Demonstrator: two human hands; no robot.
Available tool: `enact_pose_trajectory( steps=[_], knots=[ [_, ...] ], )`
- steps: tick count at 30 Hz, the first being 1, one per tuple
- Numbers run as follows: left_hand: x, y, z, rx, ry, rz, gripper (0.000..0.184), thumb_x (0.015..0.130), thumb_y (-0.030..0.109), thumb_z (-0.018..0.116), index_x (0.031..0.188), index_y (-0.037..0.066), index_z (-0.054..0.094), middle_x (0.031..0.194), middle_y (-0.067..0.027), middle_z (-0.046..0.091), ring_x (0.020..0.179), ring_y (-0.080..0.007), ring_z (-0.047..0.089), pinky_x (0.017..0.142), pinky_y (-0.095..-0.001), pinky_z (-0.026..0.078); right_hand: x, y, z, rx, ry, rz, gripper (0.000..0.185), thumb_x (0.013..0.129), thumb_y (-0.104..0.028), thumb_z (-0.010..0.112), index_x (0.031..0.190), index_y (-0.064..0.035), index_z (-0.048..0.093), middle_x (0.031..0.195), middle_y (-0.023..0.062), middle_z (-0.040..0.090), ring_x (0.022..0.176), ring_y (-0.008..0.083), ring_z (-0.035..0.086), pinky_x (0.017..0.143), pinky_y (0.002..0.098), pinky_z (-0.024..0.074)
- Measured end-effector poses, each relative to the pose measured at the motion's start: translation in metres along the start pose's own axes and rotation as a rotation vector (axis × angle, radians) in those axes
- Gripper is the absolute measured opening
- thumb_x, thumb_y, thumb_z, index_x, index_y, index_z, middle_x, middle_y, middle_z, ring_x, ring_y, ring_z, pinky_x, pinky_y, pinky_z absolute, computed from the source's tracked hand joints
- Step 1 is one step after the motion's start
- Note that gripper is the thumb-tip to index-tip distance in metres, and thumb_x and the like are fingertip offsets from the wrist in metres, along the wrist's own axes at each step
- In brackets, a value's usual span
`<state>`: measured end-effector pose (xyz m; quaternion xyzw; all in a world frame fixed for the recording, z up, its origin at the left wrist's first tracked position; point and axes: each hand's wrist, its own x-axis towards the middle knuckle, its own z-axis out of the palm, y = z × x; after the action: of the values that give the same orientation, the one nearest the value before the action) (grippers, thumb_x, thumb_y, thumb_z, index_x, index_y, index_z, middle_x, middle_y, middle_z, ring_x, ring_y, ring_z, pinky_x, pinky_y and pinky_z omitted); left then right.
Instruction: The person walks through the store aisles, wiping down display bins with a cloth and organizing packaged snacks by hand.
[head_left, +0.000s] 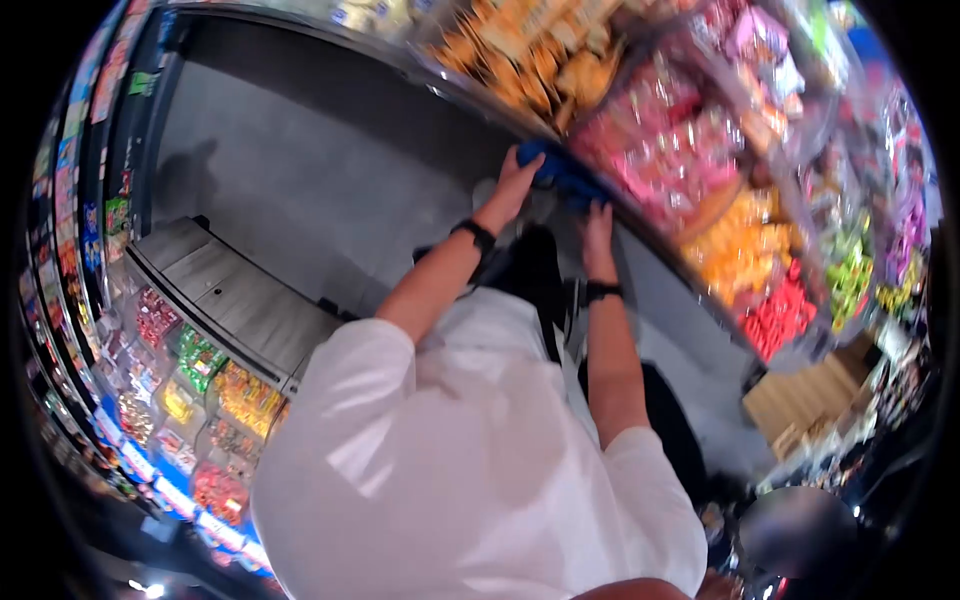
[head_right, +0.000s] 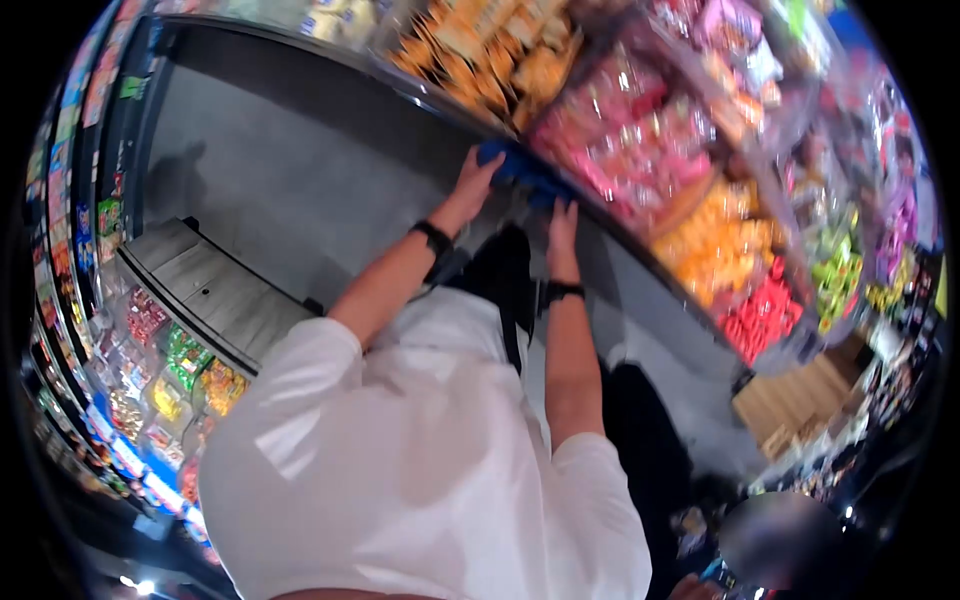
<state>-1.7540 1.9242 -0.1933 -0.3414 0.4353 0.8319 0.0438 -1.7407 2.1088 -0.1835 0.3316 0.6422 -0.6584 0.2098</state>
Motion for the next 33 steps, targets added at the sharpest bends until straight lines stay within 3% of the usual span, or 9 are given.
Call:
enact_pose_trajectory(
  steps=[1,2,6,8,14,16,22,27,33],
  knots=[
    [0.005,0.016,-0.019,0.061,0.005,-0.024,0.043,0.089,0.025,0.070,0.122,0.007,0.050,0.114,-0.0097,0.060,0.102,-0.0194,0.060,0.081,-0.0358,0.052,0.054,0.052,-0.012,-0.229,-0.204,-0.210,0.054,0.100,-0.034,0.050,0.145,-0.0092,0.033,0.142,0.0097,0.044,0.126,0.0243,0.046,0.096,0.0438,0.0452],
    [0.004,0.026,-0.044,0.113,0.036,-0.067,0.047,0.090,0.027,0.069,0.128,0.009,0.048,0.119,-0.0107,0.059,0.108,-0.0208,0.059,0.080,-0.0399,0.053,0.020,0.033,0.020,-0.239,-0.198,-0.208,0.042,0.100,-0.026,0.051,0.132,0.0013,0.048,0.125,0.0118,0.057,0.114,0.0205,0.051,0.100,0.0304,0.0385],
    [0.036,0.038,-0.167,0.691,0.088,-0.014,0.053,0.080,0.035,0.074,0.118,0.002,0.056,0.097,-0.0095,0.065,0.093,-0.0187,0.065,0.071,-0.0348,0.054,0.019,0.031,0.058,-0.957,-0.661,-0.006,0.042,0.093,-0.029,0.062,0.124,-0.0016,0.055,0.102,0.0090,0.064,0.092,0.0197,0.060,0.087,0.0354,0.0470],
    [-0.017,0.076,-0.193,0.389,0.190,-0.145,0.055,0.077,0.038,0.073,0.114,0.001,0.058,0.094,-0.0108,0.067,0.093,-0.0217,0.065,0.073,-0.0349,0.054,0.003,0.041,0.068,-0.977,-0.820,-0.104,0.044,0.084,-0.028,0.074,0.116,0.0000,0.063,0.093,0.0064,0.068,0.083,0.0189,0.062,0.082,0.0340,0.0502],
    [-0.161,0.030,-0.240,0.193,0.425,0.079,0.089,0.074,0.057,0.074,0.134,-0.001,0.042,0.122,-0.0195,0.059,0.107,-0.0284,0.061,0.081,-0.0370,0.053,-0.051,0.028,0.177,-1.417,-1.414,-0.021,0.046,0.080,-0.019,0.080,0.117,-0.0003,0.062,0.107,0.0047,0.067,0.094,0.0151,0.062,0.087,0.0309,0.0486],
    [-0.190,-0.021,-0.258,0.125,0.491,0.234,0.101,0.070,0.060,0.077,0.138,-0.001,0.034,0.122,-0.0203,0.059,0.108,-0.0302,0.061,0.084,-0.0411,0.052,-0.056,0.055,0.230,-1.589,-1.259,-0.037,0.040,0.083,-0.019,0.076,0.117,-0.0032,0.063,0.105,0.0040,0.067,0.094,0.0138,0.061,0.086,0.0306,0.0486],
    [-0.276,-0.091,-0.320,0.206,1.039,0.197,0.078,0.073,0.032,0.077,0.136,0.011,0.037,0.115,-0.0252,0.059,0.101,-0.0438,0.061,0.086,-0.0459,0.052,-0.145,0.129,0.380,-1.818,-1.808,-0.600,0.032,0.092,-0.029,0.065,0.105,0.0004,0.065,0.095,0.0084,0.067,0.086,0.0144,0.058,0.079,0.0325,0.0473],
    [-0.369,-0.088,-0.351,-0.340,1.502,0.063,0.048,0.079,0.021,0.062,0.125,0.009,0.052,0.103,-0.0255,0.062,0.080,-0.0377,0.066,0.069,-0.0431,0.055,-0.255,0.219,0.436,-1.726,-1.779,-0.230,0.046,0.089,-0.030,0.069,0.121,0.0017,0.061,0.107,0.0095,0.067,0.091,0.0163,0.064,0.080,0.0304,0.0512],
    [-0.433,-0.150,-0.415,-0.661,1.651,-0.249,0.050,0.075,0.026,0.065,0.119,0.005,0.055,0.088,-0.0222,0.069,0.073,-0.0332,0.069,0.066,-0.0407,0.055,-0.403,0.321,0.433,-1.859,-2.545,-0.462,0.033,0.082,-0.014,0.073,0.110,0.0019,0.066,0.095,0.0043,0.068,0.086,0.0115,0.060,0.076,0.0278,0.0495]
  ],
)
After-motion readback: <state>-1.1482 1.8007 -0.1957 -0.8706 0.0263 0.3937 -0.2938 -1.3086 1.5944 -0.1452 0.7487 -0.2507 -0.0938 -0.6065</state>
